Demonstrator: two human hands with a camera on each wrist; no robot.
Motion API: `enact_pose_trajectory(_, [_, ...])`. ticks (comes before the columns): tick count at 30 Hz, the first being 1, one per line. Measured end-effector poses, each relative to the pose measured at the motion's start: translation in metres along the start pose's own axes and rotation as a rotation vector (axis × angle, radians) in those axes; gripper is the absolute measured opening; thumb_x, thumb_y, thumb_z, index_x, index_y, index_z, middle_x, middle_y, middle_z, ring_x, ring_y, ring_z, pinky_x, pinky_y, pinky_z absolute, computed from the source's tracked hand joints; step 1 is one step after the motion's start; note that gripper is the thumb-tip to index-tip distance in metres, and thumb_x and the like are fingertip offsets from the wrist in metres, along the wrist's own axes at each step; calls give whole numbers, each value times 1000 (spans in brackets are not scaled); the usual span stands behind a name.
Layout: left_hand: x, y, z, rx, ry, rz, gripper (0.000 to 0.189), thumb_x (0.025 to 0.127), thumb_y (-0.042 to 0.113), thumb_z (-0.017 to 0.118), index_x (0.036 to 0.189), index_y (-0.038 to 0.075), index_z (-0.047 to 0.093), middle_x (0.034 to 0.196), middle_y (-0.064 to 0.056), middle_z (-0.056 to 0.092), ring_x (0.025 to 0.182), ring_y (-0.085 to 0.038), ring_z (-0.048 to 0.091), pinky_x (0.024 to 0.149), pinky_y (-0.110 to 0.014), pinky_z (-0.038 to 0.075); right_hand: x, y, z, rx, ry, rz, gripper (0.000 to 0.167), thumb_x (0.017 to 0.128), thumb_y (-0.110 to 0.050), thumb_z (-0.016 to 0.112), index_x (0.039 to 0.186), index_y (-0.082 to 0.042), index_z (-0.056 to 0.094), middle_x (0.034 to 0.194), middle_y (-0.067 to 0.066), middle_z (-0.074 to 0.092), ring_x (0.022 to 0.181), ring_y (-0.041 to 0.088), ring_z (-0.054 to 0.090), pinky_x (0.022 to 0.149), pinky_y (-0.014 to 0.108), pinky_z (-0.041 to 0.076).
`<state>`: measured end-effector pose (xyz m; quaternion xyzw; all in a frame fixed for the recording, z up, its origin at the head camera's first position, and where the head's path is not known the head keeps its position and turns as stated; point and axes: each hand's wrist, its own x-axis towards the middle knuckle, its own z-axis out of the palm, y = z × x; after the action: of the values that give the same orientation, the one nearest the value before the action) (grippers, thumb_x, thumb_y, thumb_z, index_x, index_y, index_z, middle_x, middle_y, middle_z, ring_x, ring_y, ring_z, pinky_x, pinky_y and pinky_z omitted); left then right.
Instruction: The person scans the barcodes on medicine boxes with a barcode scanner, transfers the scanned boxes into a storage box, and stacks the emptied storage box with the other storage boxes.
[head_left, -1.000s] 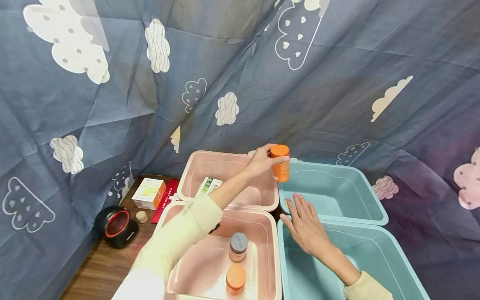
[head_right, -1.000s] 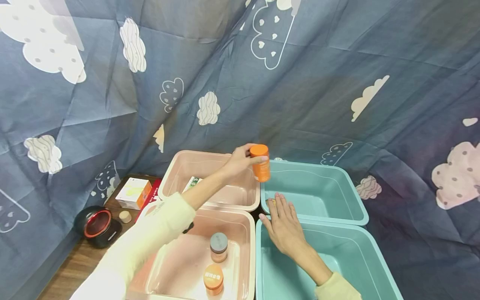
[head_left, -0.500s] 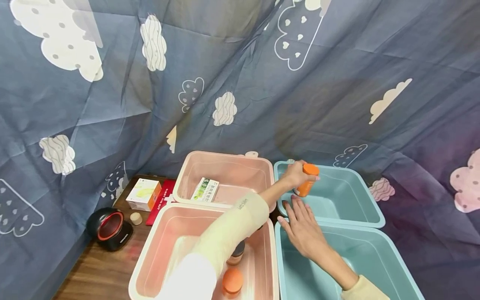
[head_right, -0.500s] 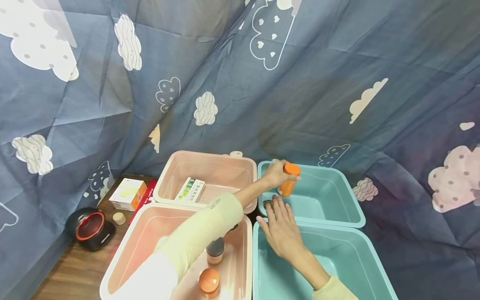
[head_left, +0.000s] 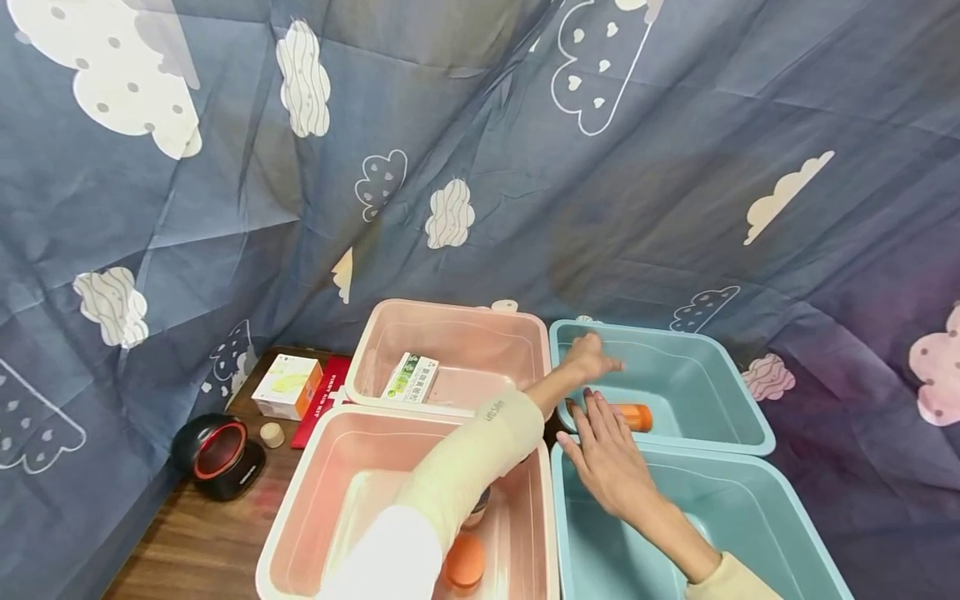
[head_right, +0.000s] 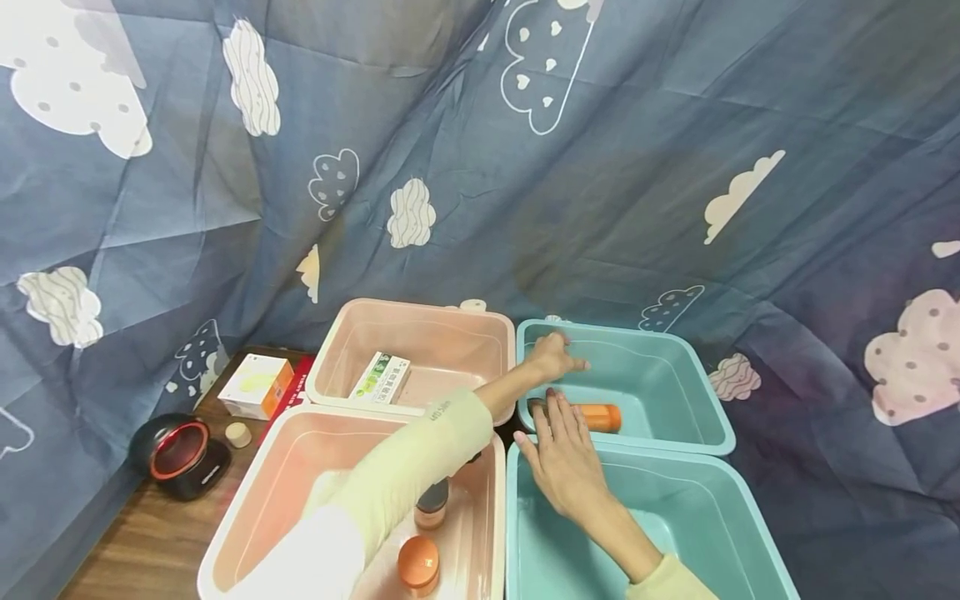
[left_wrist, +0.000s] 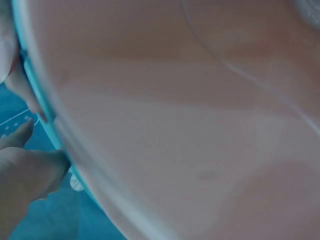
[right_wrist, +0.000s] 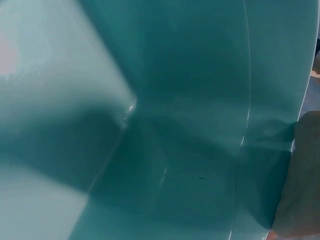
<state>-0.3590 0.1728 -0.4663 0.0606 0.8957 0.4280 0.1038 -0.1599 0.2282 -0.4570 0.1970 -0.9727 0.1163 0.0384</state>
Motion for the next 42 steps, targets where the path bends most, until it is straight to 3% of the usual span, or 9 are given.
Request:
enact_pose_trajectory(3, [-36,16,-36,7,-11,81,50,102,33,80,144,8,69,136,-3,73,123,-17,69,99,-30,59,1,2,-1,-6,-1,9,66,119,-39,44,165,8,39,176,33,24,165,50,22,132,68,18])
enact_pose_trajectory(7, [-56,24,-74,-89,-120,223,26,111,22,65,117,-3,73,99,-6,71,87,-13,65,78,-22,54,1,6,-1,0,-8,12,67,119,-40,44,165,8,38,177,32,23,165,51,21,132,68,18])
enact_pose_trajectory(11, [-81,35,-124,-176,-314,352,31,117,10,49,125,-7,73,116,-17,79,107,-21,77,87,-17,59,2,8,0,19,13,1,67,119,-41,44,165,8,40,176,33,24,165,51,22,131,69,18])
enact_pose_trajectory(14, [-109,40,-165,-38,-397,516,36,119,11,45,142,-5,68,142,-19,73,133,-27,71,103,-21,57,4,11,5,29,40,-14,68,119,-43,43,163,8,42,175,34,26,164,53,23,131,70,17])
enact_pose_trajectory(20, [-188,20,-227,334,-447,787,41,118,17,47,153,3,62,153,-8,68,142,-19,64,120,-24,46,3,14,9,24,48,-23,71,118,-47,43,162,9,44,174,35,27,163,54,24,130,71,18])
enact_pose_trajectory(23, [-226,-6,-231,455,-414,805,37,116,14,51,148,3,67,144,-9,73,132,-18,70,116,-27,50,1,15,9,29,66,-27,71,118,-47,43,162,9,44,174,35,28,163,54,25,130,70,19])
enact_pose_trajectory(29, [-281,-74,-201,663,-144,771,15,106,8,67,119,4,72,103,-4,76,84,-14,72,77,-27,61,1,17,11,36,78,-37,69,118,-45,43,163,9,43,175,34,28,162,53,26,132,67,17])
enact_pose_trajectory(36, [-314,-135,-160,721,-25,627,61,97,18,81,150,-1,59,142,-12,70,128,-29,71,110,-45,57,-1,9,8,39,61,-30,69,118,-45,44,163,7,43,175,32,28,164,50,26,131,68,19])
enact_pose_trajectory(42, [-320,-159,-133,678,-40,526,83,91,20,88,160,-1,47,156,-18,61,133,-30,68,107,-47,59,-1,8,10,31,77,-34,70,117,-46,46,162,7,45,175,32,30,163,51,27,131,67,20])
